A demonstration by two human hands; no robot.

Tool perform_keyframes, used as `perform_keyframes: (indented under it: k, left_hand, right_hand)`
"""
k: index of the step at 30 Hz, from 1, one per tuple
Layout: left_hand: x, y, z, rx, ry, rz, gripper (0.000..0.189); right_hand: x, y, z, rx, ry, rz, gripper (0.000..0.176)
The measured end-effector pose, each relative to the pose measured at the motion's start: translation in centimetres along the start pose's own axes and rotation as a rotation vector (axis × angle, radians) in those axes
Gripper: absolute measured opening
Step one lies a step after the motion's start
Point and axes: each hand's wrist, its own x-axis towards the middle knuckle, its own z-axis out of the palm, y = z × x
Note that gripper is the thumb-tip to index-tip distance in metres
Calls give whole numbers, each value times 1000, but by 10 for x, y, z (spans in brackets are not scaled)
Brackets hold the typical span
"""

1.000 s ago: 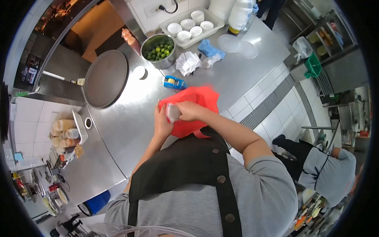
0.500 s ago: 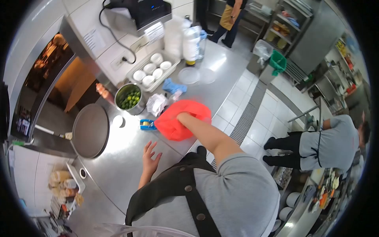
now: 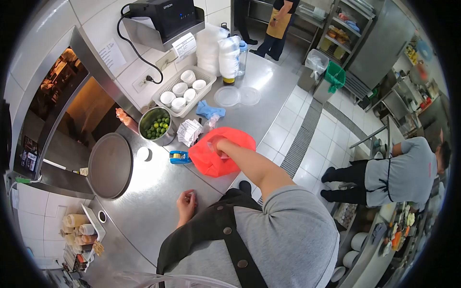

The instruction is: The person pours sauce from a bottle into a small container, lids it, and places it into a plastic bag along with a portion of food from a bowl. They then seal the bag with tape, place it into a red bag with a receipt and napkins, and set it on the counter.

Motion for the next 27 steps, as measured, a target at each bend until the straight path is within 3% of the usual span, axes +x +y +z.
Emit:
perform_keyframes:
  k: [4,5,8,9,12,27]
  left_hand:
    - [-2,3,3,48,102,9,15]
    - [-2,7,7,290,179,236,12]
    - [0,13,14,550,148,434,10]
    - [-4,35,18,584,127,318,9]
    - [-4,30,18,565,138,269,8]
    - [-10,9,15,508,210,300,14]
  right_hand:
    - [59,-7,25,293,37,240,46]
    - [47,-12,16,279,40,267,47]
    - [30,-35,-3,161,52,230,47]
    - [29,-40,-14,147,72,210,47]
    - [30,-46,-31,103,119,163,48]
    - [29,-51,-77,-22,245,158,50]
